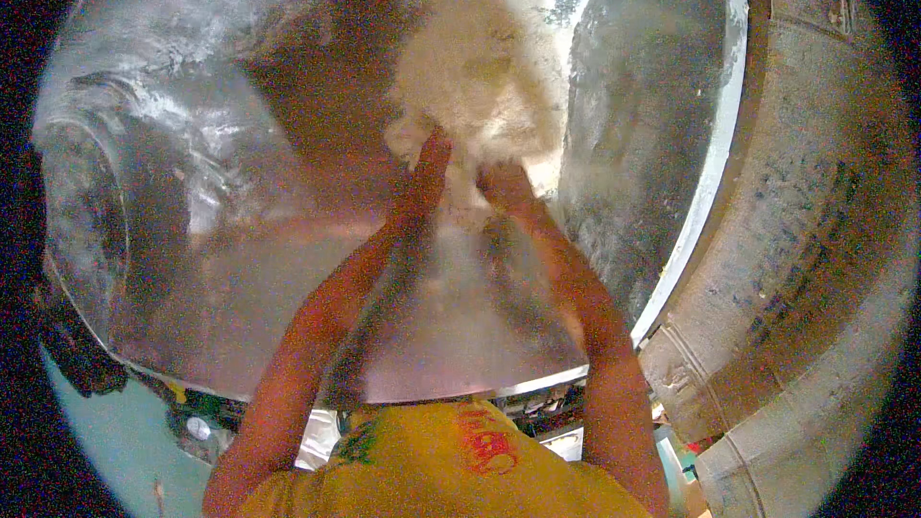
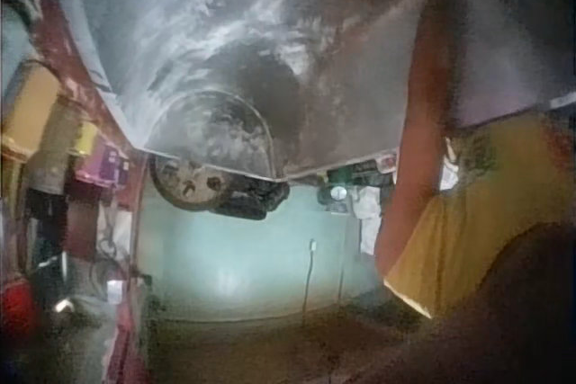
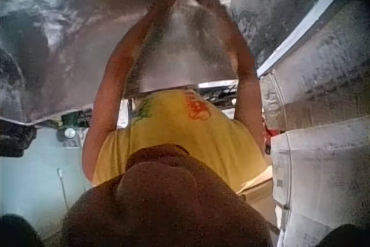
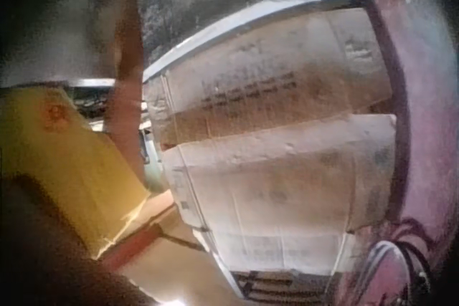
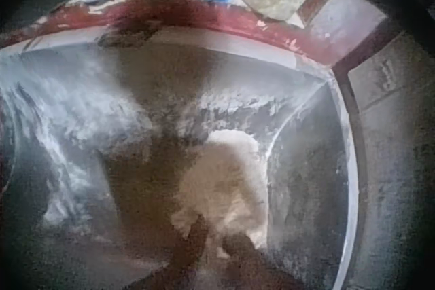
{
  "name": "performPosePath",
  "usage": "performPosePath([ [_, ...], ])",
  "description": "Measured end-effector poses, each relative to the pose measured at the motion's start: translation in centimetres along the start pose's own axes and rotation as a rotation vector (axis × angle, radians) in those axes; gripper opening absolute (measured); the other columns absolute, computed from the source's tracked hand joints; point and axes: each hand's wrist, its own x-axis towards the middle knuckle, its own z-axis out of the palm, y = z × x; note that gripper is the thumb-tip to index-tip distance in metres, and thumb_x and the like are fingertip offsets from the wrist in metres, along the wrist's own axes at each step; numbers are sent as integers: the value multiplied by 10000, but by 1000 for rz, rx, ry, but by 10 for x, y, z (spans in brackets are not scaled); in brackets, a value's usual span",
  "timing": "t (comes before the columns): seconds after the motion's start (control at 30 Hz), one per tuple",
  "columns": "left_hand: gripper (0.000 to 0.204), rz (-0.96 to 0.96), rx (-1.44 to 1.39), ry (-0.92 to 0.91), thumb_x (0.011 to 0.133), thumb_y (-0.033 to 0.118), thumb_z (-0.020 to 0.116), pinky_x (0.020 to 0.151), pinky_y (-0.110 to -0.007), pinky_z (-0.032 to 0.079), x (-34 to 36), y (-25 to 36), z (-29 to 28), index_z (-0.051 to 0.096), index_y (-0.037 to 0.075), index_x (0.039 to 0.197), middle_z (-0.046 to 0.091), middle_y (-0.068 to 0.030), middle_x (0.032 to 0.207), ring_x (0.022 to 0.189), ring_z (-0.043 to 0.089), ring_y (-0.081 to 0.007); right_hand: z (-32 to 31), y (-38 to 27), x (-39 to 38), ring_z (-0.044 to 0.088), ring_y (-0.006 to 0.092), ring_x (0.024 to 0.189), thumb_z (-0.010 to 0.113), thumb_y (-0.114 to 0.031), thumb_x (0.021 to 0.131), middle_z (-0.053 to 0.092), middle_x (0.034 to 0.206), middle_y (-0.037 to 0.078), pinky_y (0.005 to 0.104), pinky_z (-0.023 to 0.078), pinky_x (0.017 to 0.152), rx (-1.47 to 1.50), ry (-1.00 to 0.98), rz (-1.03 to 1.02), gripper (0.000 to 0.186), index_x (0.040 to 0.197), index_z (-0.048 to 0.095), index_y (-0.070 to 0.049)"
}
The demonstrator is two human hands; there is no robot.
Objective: Mix water with flour in a large trough and knead it into dough, then transfer to a table for further shaping.
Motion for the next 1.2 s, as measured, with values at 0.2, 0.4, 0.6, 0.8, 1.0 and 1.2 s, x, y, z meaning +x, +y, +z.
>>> performPosePath([
  [0.2, 517, -88, -233, 209, 1055, 188, 447, 1231, -474, 192, 89, 69, 10, 330, 36, 1535, 294, -252, 1590, 1493, 246, -380, -176, 115, 72, 652, 332, 807, 562, -427, 961, 668, 849, 110, 488, 521, 768, -230, 851, 240, 356, 1092, 670, -115],
  [0.4, 556, -147, -364, -54, 967, 6, 488, 1194, -551, 253, 43, -10, -17, 379, 75, 1508, 333, -262, 1562, 1441, 298, -465, -38, -3, 56, 641, 383, 1049, 594, -264, 887, 581, 1379, 204, 572, 481, 962, 79, 666, 164, 563, 1443, 527, -199],
  [0.6, 514, -393, -336, -235, 1011, 106, 474, 1218, -521, 200, 36, 60, 32, 361, 13, 1504, 298, -261, 1579, 1459, 283, -434, 19, 12, -36, 672, 383, 924, 654, -241, 842, 662, 1130, 192, 551, 517, 813, 35, 431, 75, 416, 1246, 629, -148],
  [0.8, 588, -235, -258, 59, 1064, 342, 433, 1233, -455, 180, 91, 35, 13, 331, -21, 1514, 308, -252, 1574, 1488, 245, -390, -183, 35, 73, 677, 351, 843, 640, -405, 861, 699, 780, 113, 551, 499, 757, -15, 967, 156, 299, 864, 701, -113],
  [1.0, 525, -194, -244, -91, 1073, 275, 418, 1230, -480, 193, 43, 17, -32, 347, -2, 1513, 276, -269, 1586, 1491, 232, -410, -60, -35, 39, 646, 354, 1098, 713, -336, 821, 664, 1202, 178, 524, 484, 903, 89, 512, 33, 615, 1394, 580, -156],
  [1.2, 496, -92, -109, -292, 1064, 252, 429, 1230, -495, 193, 2, 57, -9, 376, 12, 1496, 260, -279, 1592, 1483, 249, -425, 50, 14, -6, 642, 375, 1059, 607, -261, 890, 681, 1125, 178, 532, 509, 883, -108, 299, -53, 387, 1248, 622, -115],
])
